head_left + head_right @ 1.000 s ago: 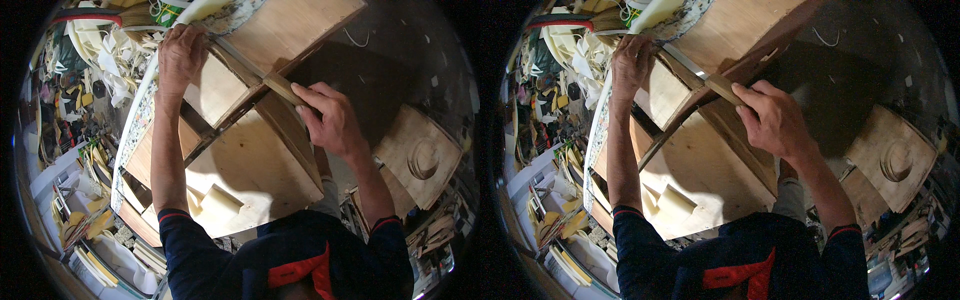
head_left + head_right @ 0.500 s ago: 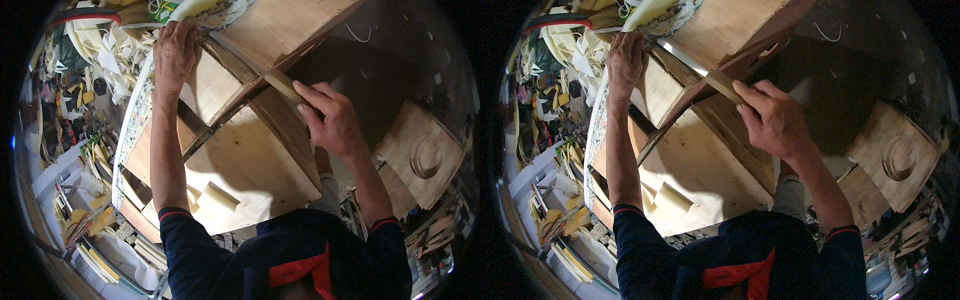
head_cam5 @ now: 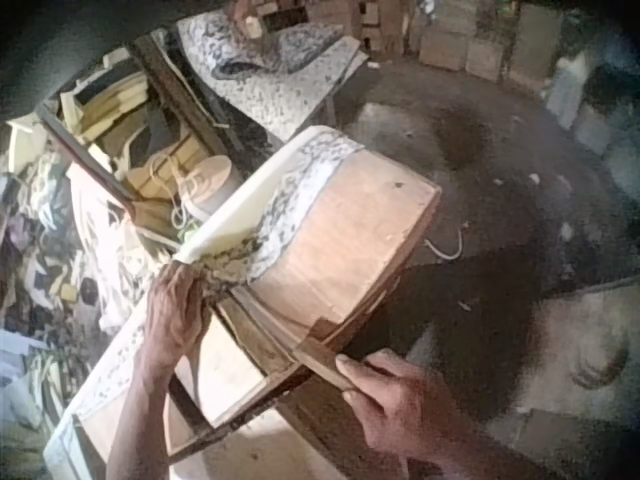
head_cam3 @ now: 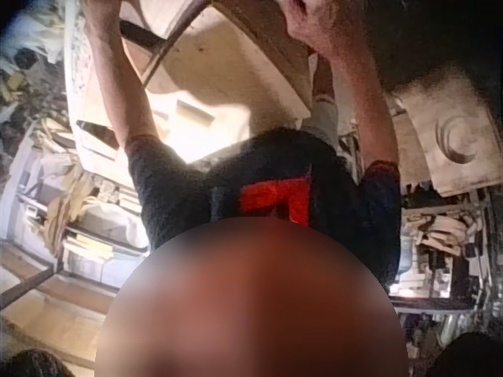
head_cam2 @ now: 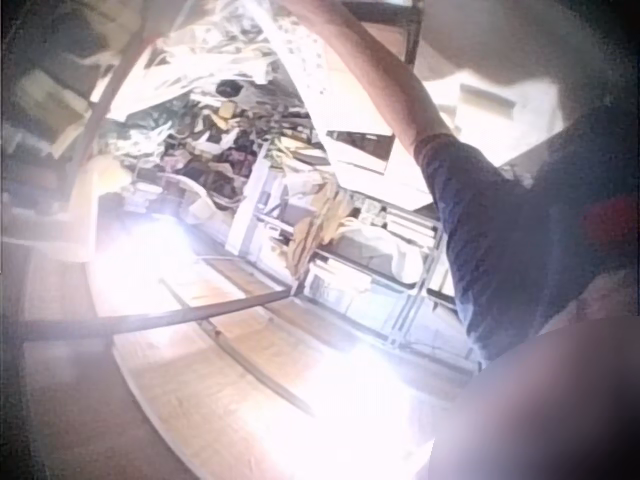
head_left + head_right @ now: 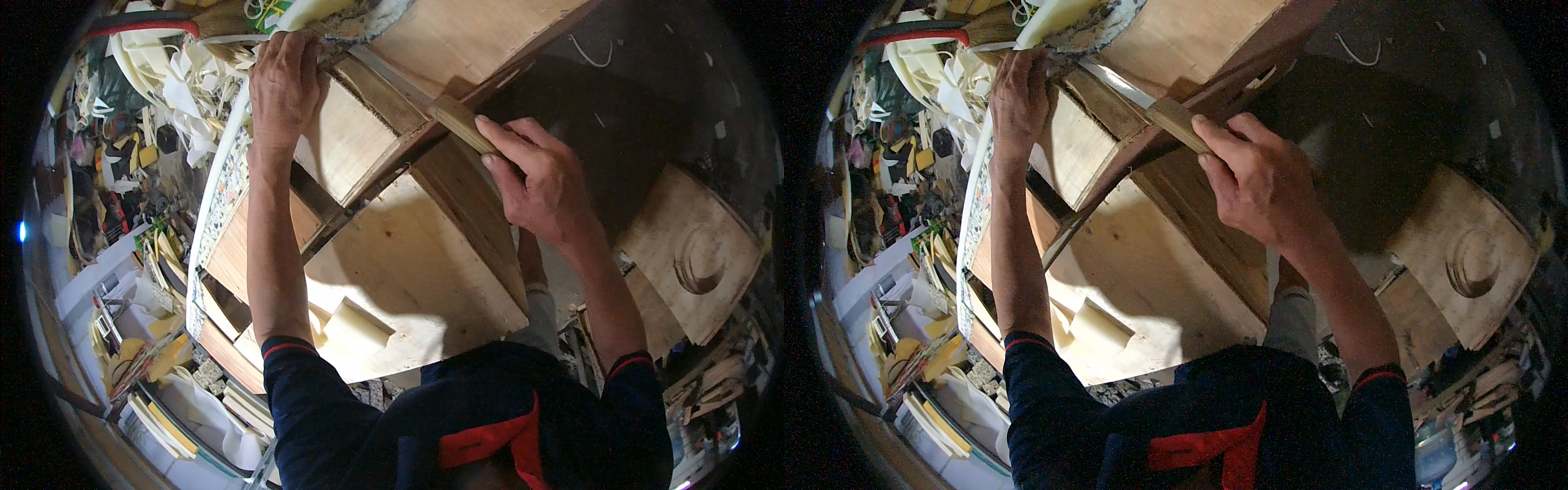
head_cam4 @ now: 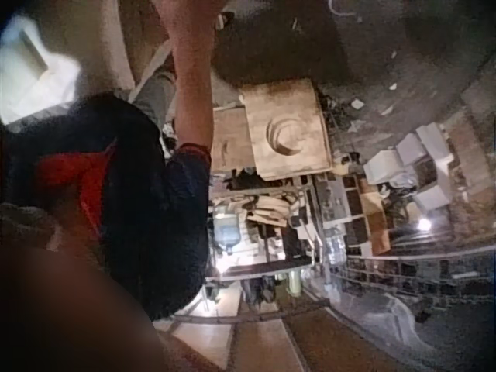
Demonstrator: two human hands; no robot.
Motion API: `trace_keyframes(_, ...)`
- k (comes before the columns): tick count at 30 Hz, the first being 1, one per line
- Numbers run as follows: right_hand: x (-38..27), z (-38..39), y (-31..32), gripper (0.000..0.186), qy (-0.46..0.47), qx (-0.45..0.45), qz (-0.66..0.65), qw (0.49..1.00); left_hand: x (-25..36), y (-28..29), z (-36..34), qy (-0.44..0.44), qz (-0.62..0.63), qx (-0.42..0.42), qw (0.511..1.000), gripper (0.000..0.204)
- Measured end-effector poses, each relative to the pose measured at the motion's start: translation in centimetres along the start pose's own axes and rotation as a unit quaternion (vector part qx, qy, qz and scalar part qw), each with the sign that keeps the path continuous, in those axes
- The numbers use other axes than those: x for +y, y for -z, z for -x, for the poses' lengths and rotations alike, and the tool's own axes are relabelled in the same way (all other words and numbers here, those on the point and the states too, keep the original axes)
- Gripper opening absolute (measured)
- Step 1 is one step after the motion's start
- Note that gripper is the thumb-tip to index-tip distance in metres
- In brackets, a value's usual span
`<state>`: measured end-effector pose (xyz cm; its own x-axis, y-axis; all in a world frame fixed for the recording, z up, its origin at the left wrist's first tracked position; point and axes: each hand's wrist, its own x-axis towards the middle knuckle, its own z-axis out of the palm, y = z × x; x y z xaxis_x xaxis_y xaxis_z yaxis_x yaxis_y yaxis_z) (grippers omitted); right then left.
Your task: The person positions a white foam piece against a wooden mold, then uses a hand saw to cut and shape the foam along the mold's edge. The person repeatedly checks fit and removes excess foam with the saw.
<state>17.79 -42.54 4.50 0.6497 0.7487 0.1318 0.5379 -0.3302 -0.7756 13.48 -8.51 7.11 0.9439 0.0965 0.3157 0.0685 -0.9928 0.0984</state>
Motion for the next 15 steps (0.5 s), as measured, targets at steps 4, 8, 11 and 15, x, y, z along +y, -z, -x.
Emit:
trace_keyframes(4,-0.11,0.17,0.29,0.04,-0.016,-0.006,0.006,1.0,0.17,0.15,-0.18,0.007,0.006,0.009,1.0,0.023)
trace_keyframes(8,-0.41,0.86,0.73,0.039,-0.025,-0.003,0.0,1.0,0.08,-0.03,-0.03,-0.019,0.008,0.022,1.0,0.021)
trace_keyframes(11,-0.28,0.62,0.54,0.039,-0.034,-0.015,0.006,0.999,-0.04,-0.24,0.06,0.006,0.02,0.028,0.999,0.02)
trace_keyframes(15,-0.22,0.61,0.69,0.039,-0.019,-0.017,0.002,1.0,-0.06,-0.31,0.0,0.012,0.02,0.029,0.999,0.02)
